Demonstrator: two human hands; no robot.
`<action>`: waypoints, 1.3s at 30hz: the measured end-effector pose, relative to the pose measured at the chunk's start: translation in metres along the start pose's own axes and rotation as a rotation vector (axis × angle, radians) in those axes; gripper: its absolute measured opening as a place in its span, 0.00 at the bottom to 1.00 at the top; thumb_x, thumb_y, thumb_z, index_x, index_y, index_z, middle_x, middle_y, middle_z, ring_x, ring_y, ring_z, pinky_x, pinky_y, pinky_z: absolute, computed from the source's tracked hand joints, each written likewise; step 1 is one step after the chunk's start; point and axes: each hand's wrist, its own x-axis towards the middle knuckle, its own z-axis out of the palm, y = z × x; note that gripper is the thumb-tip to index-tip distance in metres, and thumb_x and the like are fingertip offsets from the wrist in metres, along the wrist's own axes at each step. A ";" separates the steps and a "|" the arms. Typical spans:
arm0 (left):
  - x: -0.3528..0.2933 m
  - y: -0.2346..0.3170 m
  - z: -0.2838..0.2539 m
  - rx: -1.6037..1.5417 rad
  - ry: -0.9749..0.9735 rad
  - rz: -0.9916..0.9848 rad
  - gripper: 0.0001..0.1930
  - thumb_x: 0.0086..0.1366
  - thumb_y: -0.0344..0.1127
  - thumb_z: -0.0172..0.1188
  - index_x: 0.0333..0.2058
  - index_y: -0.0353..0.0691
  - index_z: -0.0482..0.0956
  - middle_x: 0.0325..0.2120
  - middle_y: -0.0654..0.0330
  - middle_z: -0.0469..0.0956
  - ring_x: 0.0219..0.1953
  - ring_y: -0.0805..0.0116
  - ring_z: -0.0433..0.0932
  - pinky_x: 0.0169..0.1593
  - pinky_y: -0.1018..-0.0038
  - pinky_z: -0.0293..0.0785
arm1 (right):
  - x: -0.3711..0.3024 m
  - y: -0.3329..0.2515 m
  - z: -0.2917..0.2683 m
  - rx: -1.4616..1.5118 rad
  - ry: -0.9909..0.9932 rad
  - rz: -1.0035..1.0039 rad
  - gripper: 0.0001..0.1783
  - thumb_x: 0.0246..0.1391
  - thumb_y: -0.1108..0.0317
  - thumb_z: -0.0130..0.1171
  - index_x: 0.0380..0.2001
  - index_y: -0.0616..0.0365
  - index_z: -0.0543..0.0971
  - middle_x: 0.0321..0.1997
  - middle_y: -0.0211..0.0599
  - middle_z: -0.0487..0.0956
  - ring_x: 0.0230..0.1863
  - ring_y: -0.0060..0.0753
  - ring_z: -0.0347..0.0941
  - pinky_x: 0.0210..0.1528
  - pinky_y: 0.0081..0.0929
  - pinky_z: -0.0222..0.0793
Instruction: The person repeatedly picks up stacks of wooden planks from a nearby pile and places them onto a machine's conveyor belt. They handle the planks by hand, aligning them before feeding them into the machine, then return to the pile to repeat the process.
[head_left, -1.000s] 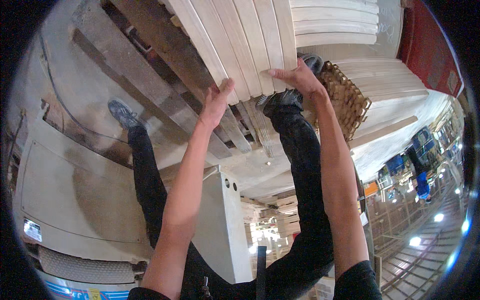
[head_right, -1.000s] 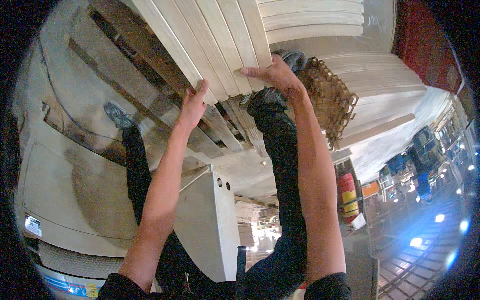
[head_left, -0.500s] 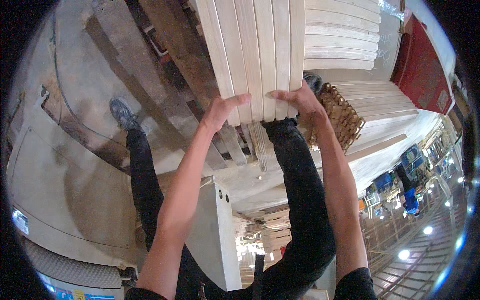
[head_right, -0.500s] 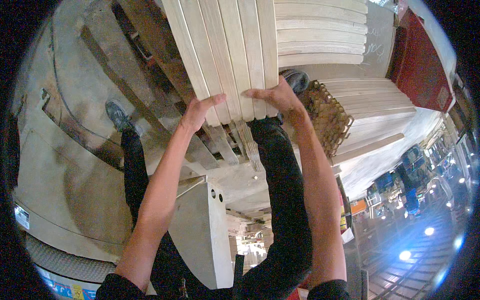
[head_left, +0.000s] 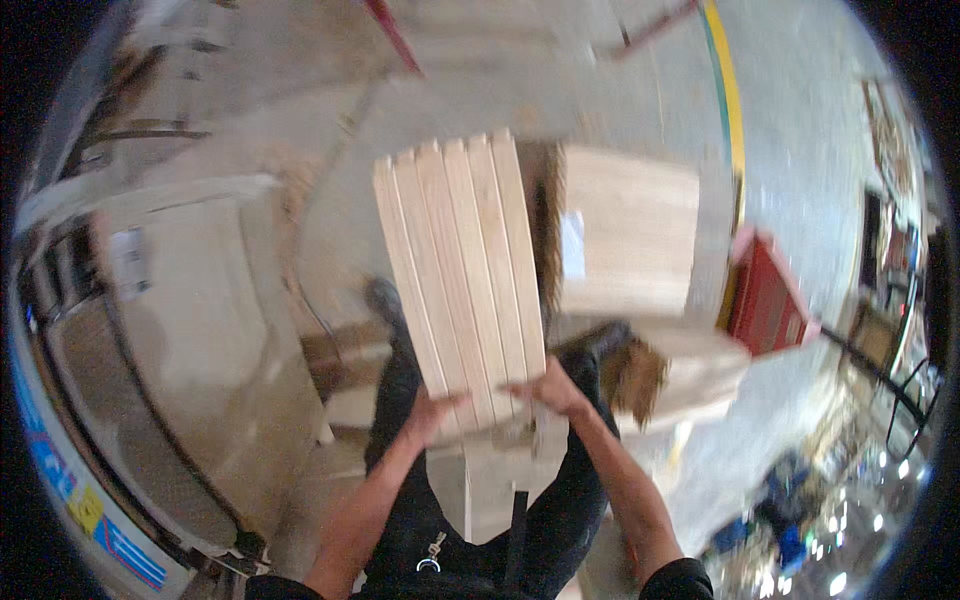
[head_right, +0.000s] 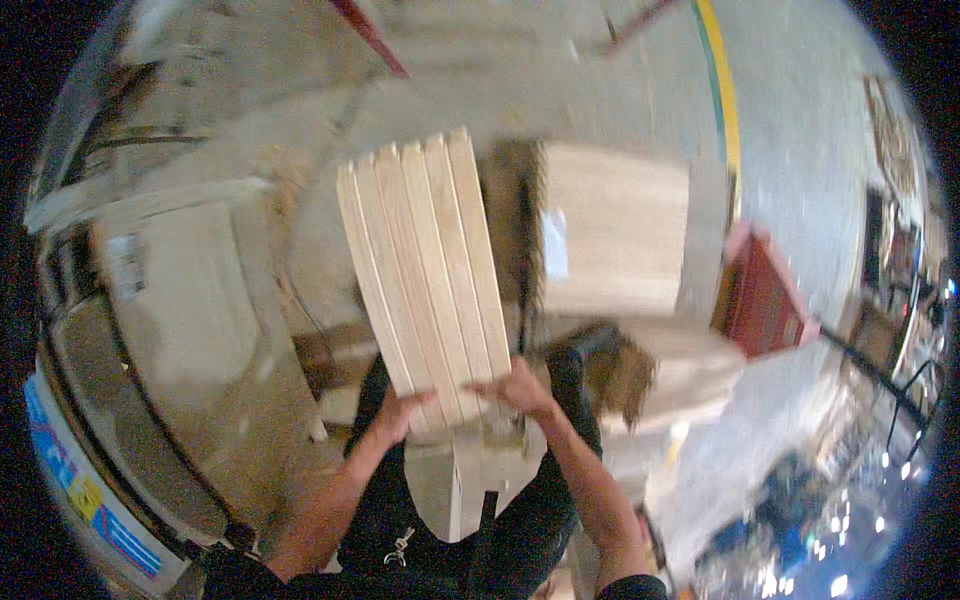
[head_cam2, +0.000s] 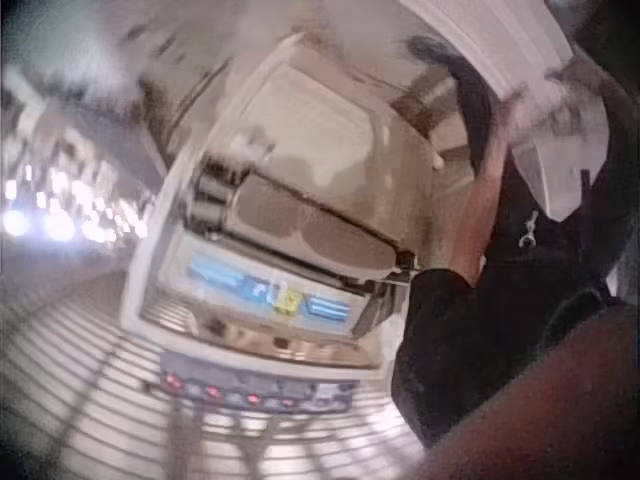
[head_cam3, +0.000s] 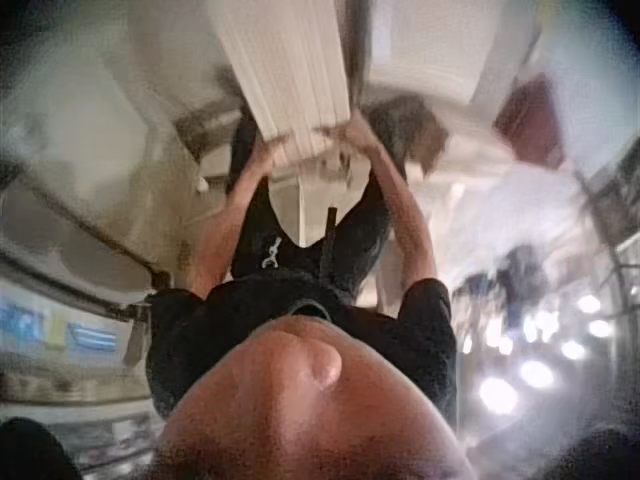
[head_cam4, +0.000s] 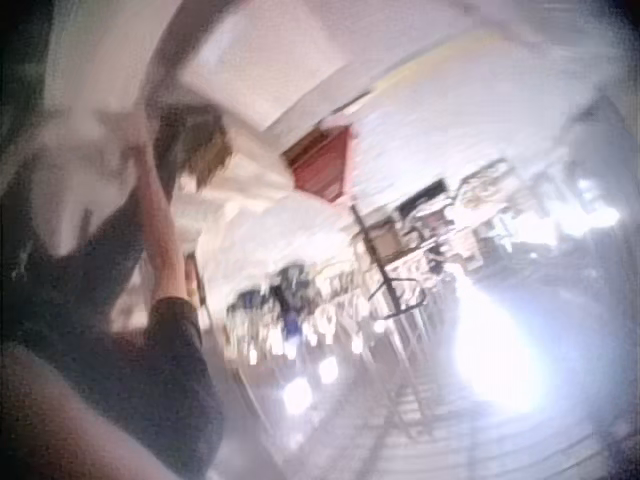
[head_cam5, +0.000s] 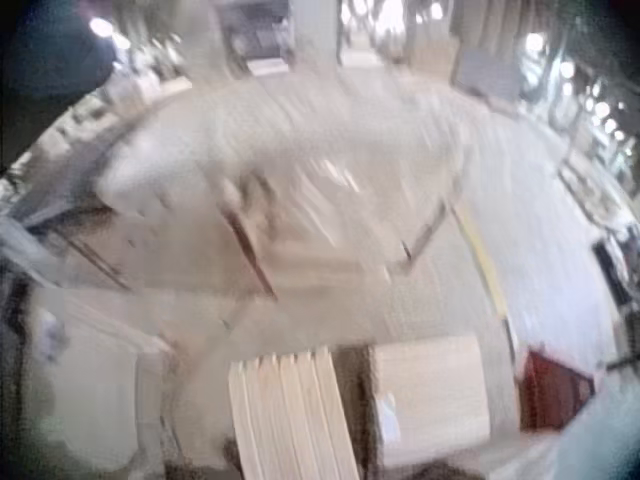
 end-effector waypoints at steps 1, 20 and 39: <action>-0.034 0.036 -0.008 -0.032 0.012 0.106 0.32 0.48 0.36 0.68 0.51 0.31 0.68 0.46 0.53 0.74 0.48 0.64 0.72 0.52 0.67 0.68 | -0.012 -0.036 0.025 -0.033 -0.031 -0.025 0.26 0.40 0.67 0.70 0.43 0.64 0.75 0.35 0.33 0.78 0.35 0.20 0.71 0.37 0.24 0.71; -0.237 0.081 -0.230 -0.860 0.395 0.719 0.28 0.55 0.41 0.63 0.52 0.37 0.66 0.47 0.56 0.72 0.49 0.62 0.72 0.52 0.65 0.68 | -0.018 -0.363 0.420 -0.865 -0.705 -0.204 0.25 0.36 0.59 0.70 0.36 0.65 0.79 0.32 0.36 0.80 0.32 0.28 0.74 0.38 0.27 0.70; -0.252 0.172 -0.269 -1.174 0.611 0.678 0.20 0.57 0.36 0.61 0.47 0.35 0.71 0.42 0.56 0.75 0.42 0.62 0.77 0.48 0.62 0.75 | 0.076 -0.416 0.504 -0.840 -0.979 0.121 0.24 0.44 0.65 0.66 0.44 0.64 0.73 0.40 0.37 0.77 0.38 0.31 0.76 0.38 0.30 0.74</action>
